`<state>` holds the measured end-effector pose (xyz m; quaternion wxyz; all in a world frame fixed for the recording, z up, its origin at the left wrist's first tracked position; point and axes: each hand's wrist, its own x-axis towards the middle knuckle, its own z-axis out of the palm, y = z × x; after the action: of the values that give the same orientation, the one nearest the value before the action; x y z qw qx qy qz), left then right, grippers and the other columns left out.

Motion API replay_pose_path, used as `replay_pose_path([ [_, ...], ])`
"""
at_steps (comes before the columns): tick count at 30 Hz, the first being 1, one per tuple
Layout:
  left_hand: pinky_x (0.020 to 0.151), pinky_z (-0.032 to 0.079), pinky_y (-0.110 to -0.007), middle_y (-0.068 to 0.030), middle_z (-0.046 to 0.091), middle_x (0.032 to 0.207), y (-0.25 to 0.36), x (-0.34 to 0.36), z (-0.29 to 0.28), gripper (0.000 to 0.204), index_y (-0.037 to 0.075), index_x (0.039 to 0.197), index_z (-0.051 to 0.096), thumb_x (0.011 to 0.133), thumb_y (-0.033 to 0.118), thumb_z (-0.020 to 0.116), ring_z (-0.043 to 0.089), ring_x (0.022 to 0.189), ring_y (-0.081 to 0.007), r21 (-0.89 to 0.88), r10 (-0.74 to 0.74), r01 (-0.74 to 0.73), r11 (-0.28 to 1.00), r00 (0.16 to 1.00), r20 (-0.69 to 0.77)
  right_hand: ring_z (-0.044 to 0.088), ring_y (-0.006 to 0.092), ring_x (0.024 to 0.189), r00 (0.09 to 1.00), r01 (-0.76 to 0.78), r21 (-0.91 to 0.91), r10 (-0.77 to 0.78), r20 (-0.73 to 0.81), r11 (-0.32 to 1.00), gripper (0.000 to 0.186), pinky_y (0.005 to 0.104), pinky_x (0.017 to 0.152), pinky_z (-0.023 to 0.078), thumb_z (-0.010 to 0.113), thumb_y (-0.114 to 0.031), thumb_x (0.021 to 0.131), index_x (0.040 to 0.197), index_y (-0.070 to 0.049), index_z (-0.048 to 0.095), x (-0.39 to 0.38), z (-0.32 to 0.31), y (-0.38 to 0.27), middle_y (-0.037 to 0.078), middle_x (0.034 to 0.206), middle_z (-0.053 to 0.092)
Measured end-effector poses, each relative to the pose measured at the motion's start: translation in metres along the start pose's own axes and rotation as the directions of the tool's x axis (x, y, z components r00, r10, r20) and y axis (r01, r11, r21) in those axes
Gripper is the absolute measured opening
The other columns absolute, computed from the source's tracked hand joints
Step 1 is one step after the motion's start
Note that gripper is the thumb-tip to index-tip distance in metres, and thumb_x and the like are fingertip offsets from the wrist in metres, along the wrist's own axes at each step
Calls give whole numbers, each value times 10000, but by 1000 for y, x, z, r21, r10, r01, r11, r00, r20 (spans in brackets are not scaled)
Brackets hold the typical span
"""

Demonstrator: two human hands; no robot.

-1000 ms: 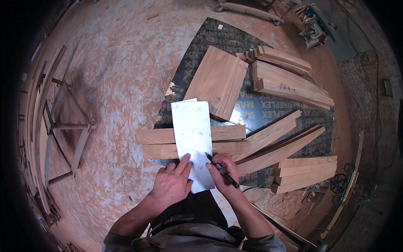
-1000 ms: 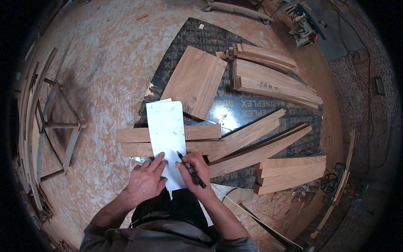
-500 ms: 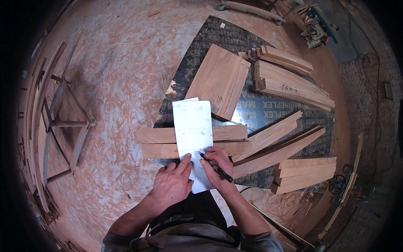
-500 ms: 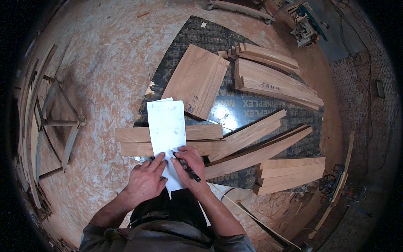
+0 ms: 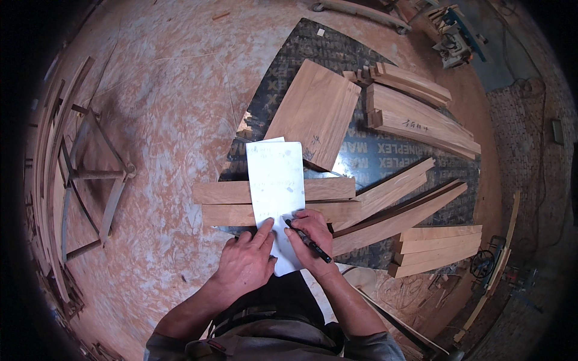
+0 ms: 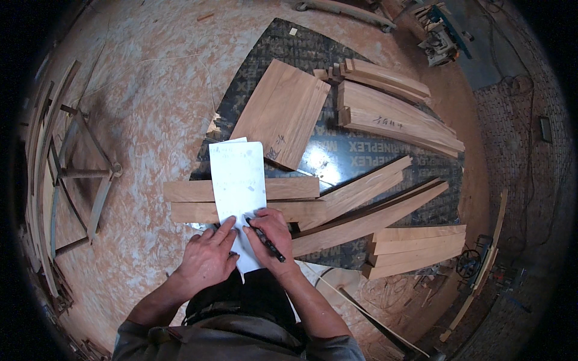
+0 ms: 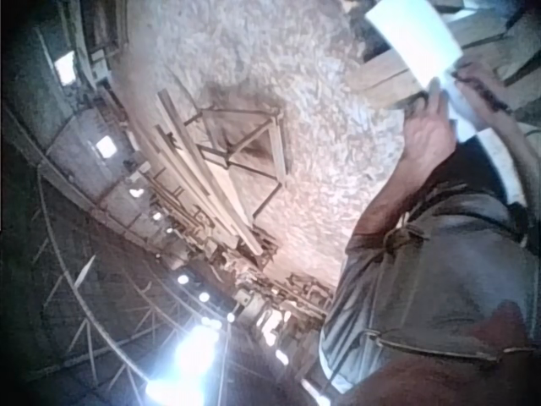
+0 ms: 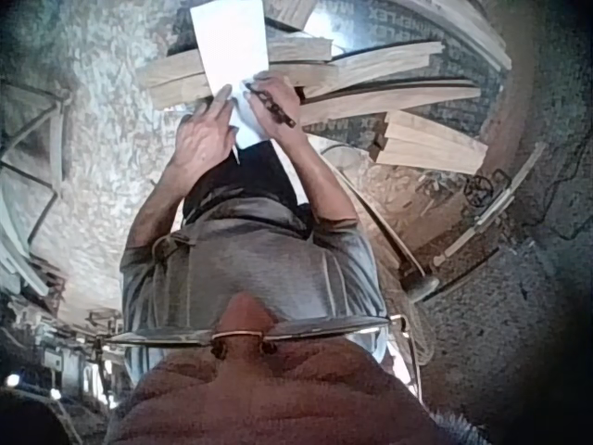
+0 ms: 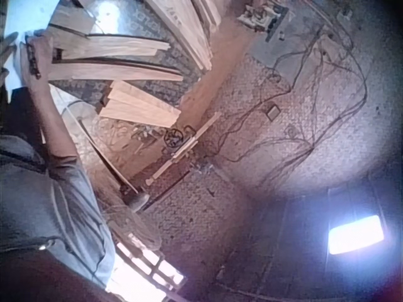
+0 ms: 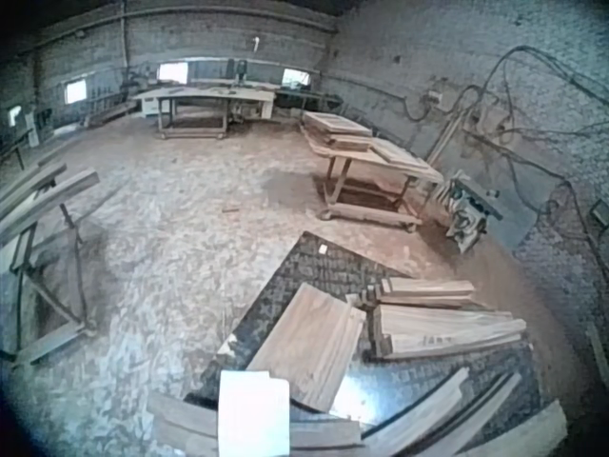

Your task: The person writes on a piece of paper, measures wooden boards with a tape measure, and marks the wood using a pen while the boards are secured in a workbench clamp.

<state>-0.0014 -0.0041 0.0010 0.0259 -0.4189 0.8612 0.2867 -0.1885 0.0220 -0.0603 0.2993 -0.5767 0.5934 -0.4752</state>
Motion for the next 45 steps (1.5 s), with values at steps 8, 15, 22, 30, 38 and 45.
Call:
replay_pose_path([
  [8, 809, 549, -453, -157, 467, 1468, 0, 6, -2, 501, -10, 1205, 630, 789, 252, 727, 629, 996, -302, 9, -1, 0, 1000, 999, 34, 625, 329, 985, 1000, -9, -8, 9, 4, 1000, 214, 398, 829, 515, 799, -21, 752, 909, -8, 655, -1, 1, 2, 135, 916, 670],
  [15, 818, 551, -451, -154, 477, 1461, -1, 7, -2, 485, -14, 1193, 636, 792, 245, 723, 629, 1003, -299, 4, -6, 6, 1000, 999, 42, 622, 339, 981, 1000, 7, -19, -6, 21, 1000, 223, 409, 825, 514, 796, -17, 751, 922, -10, 654, 0, 1, 3, 134, 912, 667],
  [22, 817, 555, -447, -152, 488, 1454, -1, 7, -2, 468, -13, 1179, 645, 794, 241, 723, 629, 1000, -300, -8, 2, -2, 1000, 1000, 31, 623, 351, 969, 1000, 7, -17, -7, 18, 1000, 226, 420, 820, 514, 794, -11, 747, 923, -8, 654, 1, 1, 3, 130, 903, 669],
  [30, 816, 553, -446, -149, 480, 1462, -1, 8, -2, 467, -9, 1181, 647, 795, 243, 725, 624, 1005, -295, -8, -7, 7, 1000, 999, 49, 616, 349, 975, 999, 28, -51, -26, 43, 998, 231, 426, 825, 508, 796, -16, 742, 924, -13, 654, 0, 2, 6, 131, 905, 666],
  [38, 809, 555, -444, -141, 489, 1458, -1, 7, -1, 473, -4, 1180, 649, 789, 251, 729, 626, 996, -297, 8, -3, 3, 1000, 1000, 28, 615, 348, 967, 999, 26, -45, -24, 47, 999, 228, 427, 816, 507, 795, -18, 743, 920, -15, 651, 1, -1, 2, 135, 900, 661],
  [45, 805, 554, -441, -141, 494, 1452, -2, 7, -1, 462, 0, 1168, 651, 788, 252, 728, 627, 981, -299, -3, -1, 1, 1000, 1000, 15, 627, 341, 950, 1000, 21, -31, -20, 18, 999, 218, 415, 801, 516, 793, -11, 749, 916, -9, 654, 2, 0, 2, 138, 898, 665],
])
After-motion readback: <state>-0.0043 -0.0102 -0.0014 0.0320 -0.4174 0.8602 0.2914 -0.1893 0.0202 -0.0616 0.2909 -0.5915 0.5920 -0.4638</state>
